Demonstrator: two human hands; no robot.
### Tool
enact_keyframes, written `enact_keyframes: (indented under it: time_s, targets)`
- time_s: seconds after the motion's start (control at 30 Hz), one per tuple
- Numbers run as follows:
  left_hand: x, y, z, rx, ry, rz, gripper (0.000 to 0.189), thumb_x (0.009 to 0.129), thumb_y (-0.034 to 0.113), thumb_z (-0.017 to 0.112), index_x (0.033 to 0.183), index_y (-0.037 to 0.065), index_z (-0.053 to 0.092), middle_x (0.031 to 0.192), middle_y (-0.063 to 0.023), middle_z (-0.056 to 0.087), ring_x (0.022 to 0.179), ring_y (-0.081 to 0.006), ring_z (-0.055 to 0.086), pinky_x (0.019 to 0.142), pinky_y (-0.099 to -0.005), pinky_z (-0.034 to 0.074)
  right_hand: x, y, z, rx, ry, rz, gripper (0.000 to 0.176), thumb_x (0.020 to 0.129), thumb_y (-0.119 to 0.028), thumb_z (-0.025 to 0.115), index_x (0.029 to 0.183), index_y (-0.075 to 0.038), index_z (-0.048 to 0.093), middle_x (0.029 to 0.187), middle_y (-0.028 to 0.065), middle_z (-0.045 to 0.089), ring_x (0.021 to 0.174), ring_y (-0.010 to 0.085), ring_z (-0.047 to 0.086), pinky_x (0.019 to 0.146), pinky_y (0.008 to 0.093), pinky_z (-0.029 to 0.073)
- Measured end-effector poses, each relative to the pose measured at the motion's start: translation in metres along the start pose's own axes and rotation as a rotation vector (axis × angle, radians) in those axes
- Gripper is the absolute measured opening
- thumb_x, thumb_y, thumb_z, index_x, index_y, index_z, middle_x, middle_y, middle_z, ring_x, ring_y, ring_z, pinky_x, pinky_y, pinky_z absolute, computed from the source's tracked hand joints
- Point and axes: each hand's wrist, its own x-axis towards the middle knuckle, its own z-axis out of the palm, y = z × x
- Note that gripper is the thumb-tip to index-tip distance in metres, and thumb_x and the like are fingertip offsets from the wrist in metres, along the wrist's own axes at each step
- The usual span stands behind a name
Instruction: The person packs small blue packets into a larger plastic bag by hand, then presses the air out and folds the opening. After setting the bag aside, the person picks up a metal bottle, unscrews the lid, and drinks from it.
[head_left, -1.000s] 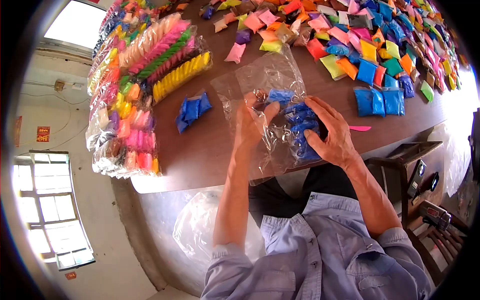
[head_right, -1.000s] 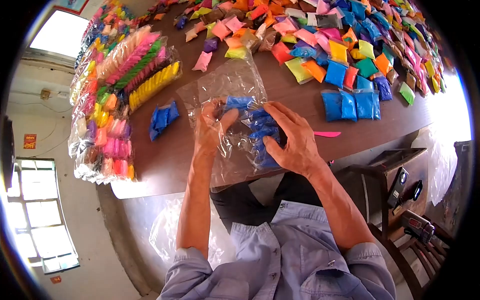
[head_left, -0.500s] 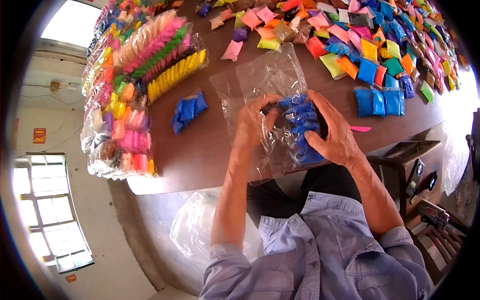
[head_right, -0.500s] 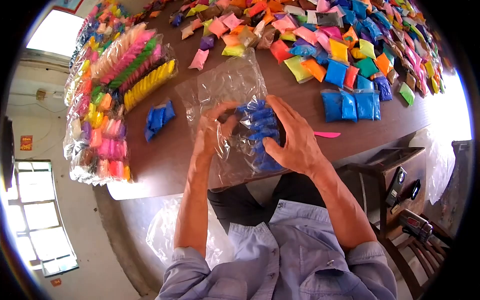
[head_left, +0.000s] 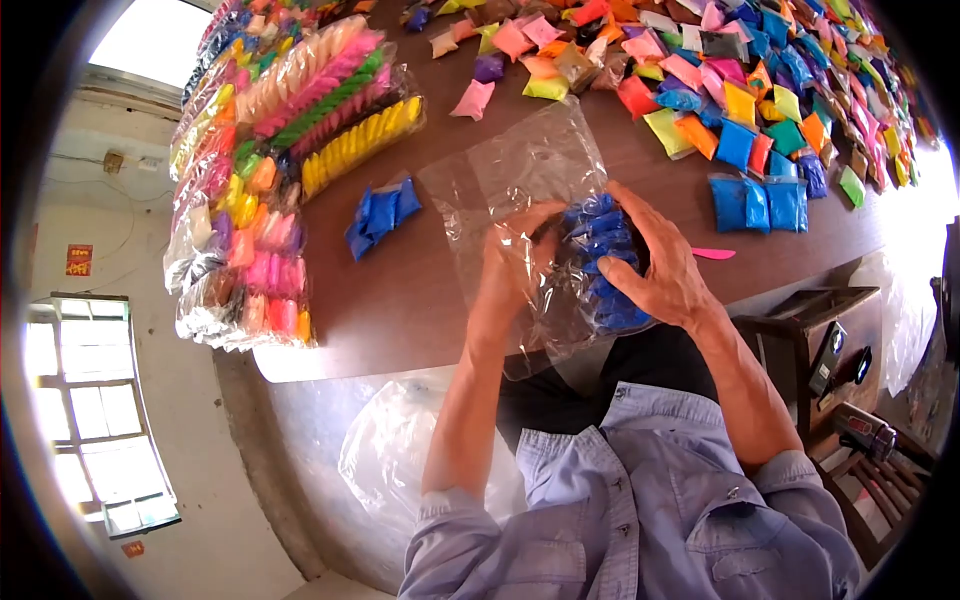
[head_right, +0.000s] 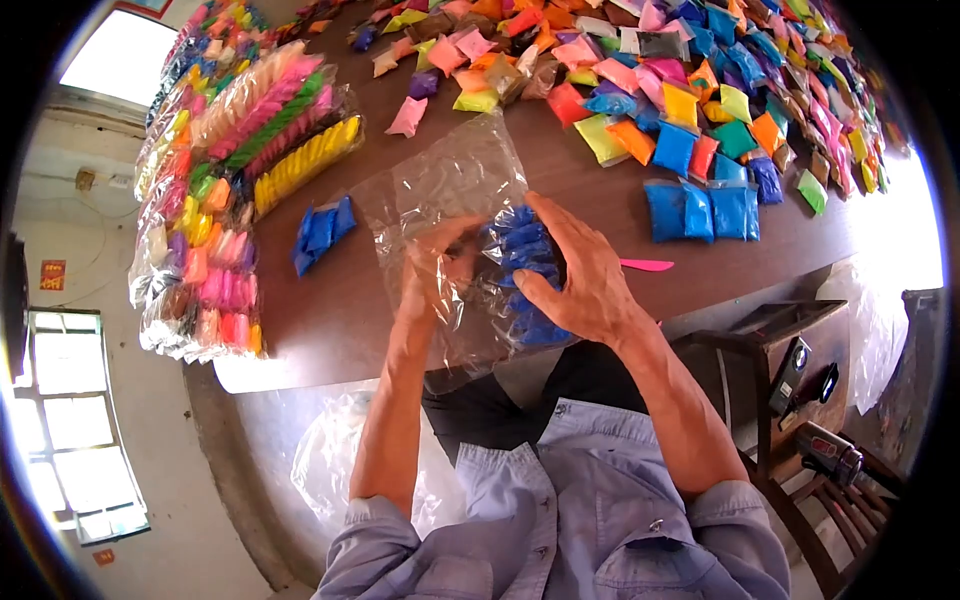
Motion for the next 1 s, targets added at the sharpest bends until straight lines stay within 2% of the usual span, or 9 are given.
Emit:
enact_keyframes:
  time_s: [0.17,0.3,0.4,0.47,0.63,0.7,0.83,0.93,1.0]
  targets:
    - [0.007,-0.001,0.009,0.216,0.029,0.048,0.035,0.092,-0.005,0.066,0.125,0.001,0.076,0.115,-0.0195,0.079,0.101,-0.0265,0.077,0.087,-0.0366,0.059,0.001,0.003,0.002,-0.019,0.025,-0.010,0.085,0.086,-0.033,0.077,0.159,0.000,0.048,0.158,0.0284,0.055,0.146,0.0457,0.052,0.124,0.0493,0.039]
    - [0.005,0.000,0.009,0.037,-0.013,0.020,0.036,0.091,-0.006,0.066,0.125,-0.001,0.074,0.115,-0.0215,0.078,0.103,-0.0309,0.077,0.087,-0.0388,0.059,0.001,0.002,0.003,-0.059,0.036,-0.025,0.084,0.086,-0.031,0.078,0.159,0.000,0.048,0.157,0.0280,0.055,0.145,0.0457,0.053,0.122,0.0491,0.041]
    - [-0.002,0.003,0.004,0.289,0.095,0.168,0.035,0.091,-0.005,0.069,0.126,-0.001,0.074,0.116,-0.0222,0.078,0.101,-0.0313,0.077,0.087,-0.0399,0.059,0.003,-0.002,0.002,-0.027,0.033,-0.036,0.083,0.085,-0.029,0.078,0.157,0.000,0.050,0.156,0.0278,0.056,0.144,0.0451,0.055,0.122,0.0489,0.042]
    - [-0.008,0.013,-0.007,0.263,0.137,0.140,0.034,0.093,-0.003,0.072,0.127,0.001,0.074,0.113,-0.0217,0.078,0.099,-0.0324,0.077,0.087,-0.0408,0.059,0.002,-0.002,0.003,-0.023,0.043,-0.010,0.081,0.085,-0.027,0.078,0.157,0.000,0.051,0.155,0.0276,0.057,0.144,0.0446,0.055,0.122,0.0486,0.042]
    - [-0.021,0.012,-0.063,0.350,0.364,-0.093,0.020,0.096,0.012,0.080,0.114,0.003,0.080,0.102,-0.0086,0.080,0.088,-0.0125,0.074,0.076,-0.0292,0.059,0.000,0.000,0.003,-0.023,0.044,0.013,0.081,0.085,-0.028,0.078,0.158,-0.003,0.052,0.156,0.0264,0.057,0.146,0.0436,0.054,0.123,0.0485,0.041]
    - [-0.025,-0.011,-0.101,0.506,0.507,-0.059,0.018,0.098,0.016,0.078,0.111,0.003,0.081,0.093,-0.0069,0.079,0.082,-0.0131,0.071,0.075,-0.0294,0.058,0.000,-0.001,0.003,-0.016,0.044,0.008,0.081,0.085,-0.027,0.078,0.158,-0.003,0.052,0.156,0.0264,0.057,0.146,0.0436,0.054,0.123,0.0485,0.040]
    - [-0.020,-0.032,-0.174,0.625,0.702,-0.168,0.029,0.101,0.026,0.073,0.097,-0.002,0.077,0.082,-0.0166,0.074,0.073,-0.0238,0.068,0.071,-0.0369,0.054,0.000,0.002,0.003,-0.012,0.051,-0.021,0.081,0.085,-0.026,0.078,0.158,-0.003,0.052,0.156,0.0262,0.057,0.146,0.0439,0.054,0.123,0.0491,0.040]
    - [-0.009,-0.049,-0.215,0.722,0.617,-0.409,0.038,0.102,0.034,0.071,0.096,-0.003,0.076,0.079,-0.0182,0.072,0.074,-0.0253,0.068,0.071,-0.0399,0.053,0.000,0.002,0.004,-0.018,0.048,-0.021,0.081,0.085,-0.024,0.079,0.158,-0.003,0.052,0.156,0.0261,0.057,0.146,0.0439,0.054,0.123,0.0493,0.040]
    - [-0.001,-0.064,-0.226,0.721,0.608,-0.414,0.042,0.103,0.037,0.070,0.095,-0.003,0.075,0.077,-0.0160,0.071,0.070,-0.0225,0.067,0.066,-0.0386,0.053,0.000,0.001,0.003,-0.023,0.046,-0.013,0.081,0.085,-0.025,0.079,0.158,-0.003,0.052,0.156,0.0260,0.057,0.146,0.0437,0.054,0.123,0.0493,0.040]
